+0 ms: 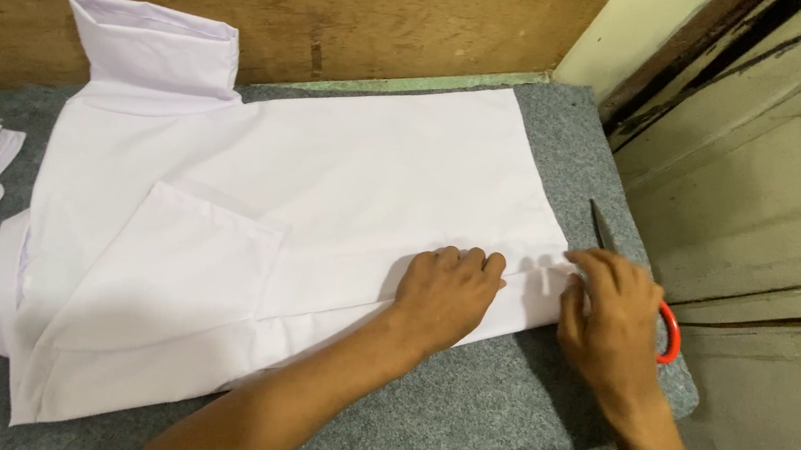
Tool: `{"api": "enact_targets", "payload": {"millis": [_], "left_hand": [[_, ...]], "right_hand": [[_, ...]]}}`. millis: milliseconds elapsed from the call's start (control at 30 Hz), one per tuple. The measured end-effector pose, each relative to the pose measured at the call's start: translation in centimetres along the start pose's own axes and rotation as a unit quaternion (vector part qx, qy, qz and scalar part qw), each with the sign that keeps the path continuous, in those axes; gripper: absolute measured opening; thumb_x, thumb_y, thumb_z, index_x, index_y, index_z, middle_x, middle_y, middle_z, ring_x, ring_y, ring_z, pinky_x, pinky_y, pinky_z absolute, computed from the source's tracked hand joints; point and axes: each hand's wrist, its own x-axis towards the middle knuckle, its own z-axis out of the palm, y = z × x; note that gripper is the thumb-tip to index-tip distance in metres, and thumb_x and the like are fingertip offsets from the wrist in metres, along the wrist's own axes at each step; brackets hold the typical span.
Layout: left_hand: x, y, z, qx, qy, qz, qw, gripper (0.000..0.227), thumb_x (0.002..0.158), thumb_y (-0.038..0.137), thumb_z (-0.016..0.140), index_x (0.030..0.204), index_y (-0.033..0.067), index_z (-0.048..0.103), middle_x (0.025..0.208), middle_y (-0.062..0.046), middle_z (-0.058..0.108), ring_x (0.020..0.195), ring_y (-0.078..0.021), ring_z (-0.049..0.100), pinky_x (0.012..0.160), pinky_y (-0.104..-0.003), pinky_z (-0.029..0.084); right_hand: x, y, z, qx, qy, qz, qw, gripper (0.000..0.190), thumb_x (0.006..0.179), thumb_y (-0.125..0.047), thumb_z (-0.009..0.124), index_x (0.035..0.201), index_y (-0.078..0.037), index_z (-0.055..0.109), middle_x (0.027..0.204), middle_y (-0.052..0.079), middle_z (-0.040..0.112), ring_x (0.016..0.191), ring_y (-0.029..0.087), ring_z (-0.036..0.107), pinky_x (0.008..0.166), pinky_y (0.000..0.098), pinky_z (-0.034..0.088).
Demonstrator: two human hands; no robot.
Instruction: A person is folding a white school uniform shirt on a workbench in a factory.
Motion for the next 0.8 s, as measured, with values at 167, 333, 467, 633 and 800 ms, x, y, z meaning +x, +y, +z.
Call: {"api": "enact_targets", "payload": {"millis": [167,333,467,633,800], "left_hand": [[-1.6,-1.0,-1.3,0.088,0.23,0.007,0.969,0.011,0.094,0.007,0.061,0.091,0.0175,0.06,0.075,0.001,0.062,0.062,-0.0208,0.058,0.052,-0.034,0.046],[-9.4,-4.0,-10.7,-0.045,0.106,-0.032,0.993,0.041,0.092,-0.004,0.051,0.13,0.0042,0.061,0.123,-0.016,0.07,0.108,-0.0335,0.064,0.096,-0.05,0.049],[-19.1,-5.1,-11.6,-0.02,0.112,-0.053,0.992,0.037,0.089,0.005,0.064,0.126,0.0033,0.066,0.12,-0.013,0.067,0.106,-0.0325,0.061,0.09,-0.047,0.052],[-25.5,-4.0,-6.7,0.119,0.04,-0.156,0.98,0.09,0.093,0.064,0.057,0.163,0.0142,0.03,0.168,-0.003,0.035,0.156,-0.0265,0.028,0.123,-0.049,0.024],[-27.7,-4.8,-6.1,0.17,0.037,-0.267,0.948,0.078,0.1,0.068,0.033,0.166,0.0282,0.023,0.173,0.0,0.022,0.16,-0.0252,0.017,0.126,-0.046,0.016]], "right_hand": [[-1.1,-3.6,1.9,0.021,-0.074,-0.082,0.994,0.032,0.096,-0.016,0.057,0.127,-0.015,0.062,0.125,0.004,0.066,0.111,0.028,0.062,0.089,0.0451,0.044],[-1.2,-4.7,1.2,-0.001,-0.063,-0.08,0.995,0.031,0.099,-0.022,0.059,0.129,-0.013,0.065,0.131,0.006,0.067,0.121,0.025,0.062,0.098,0.0467,0.044],[-1.7,-10.7,-0.6,0.189,-0.056,-0.193,0.961,0.04,0.094,-0.01,0.064,0.132,0.0,0.06,0.137,0.022,0.061,0.129,0.037,0.057,0.113,0.0472,0.046],[-4.1,-16.7,1.0,0.126,-0.153,-0.302,0.932,0.061,0.104,-0.047,0.046,0.153,-0.01,0.045,0.164,0.011,0.04,0.152,0.031,0.036,0.123,0.0495,0.026],[-4.8,-15.6,3.0,0.072,-0.186,-0.272,0.941,0.07,0.103,-0.054,0.04,0.162,-0.015,0.032,0.17,0.005,0.031,0.157,0.025,0.025,0.125,0.0457,0.02]]}}
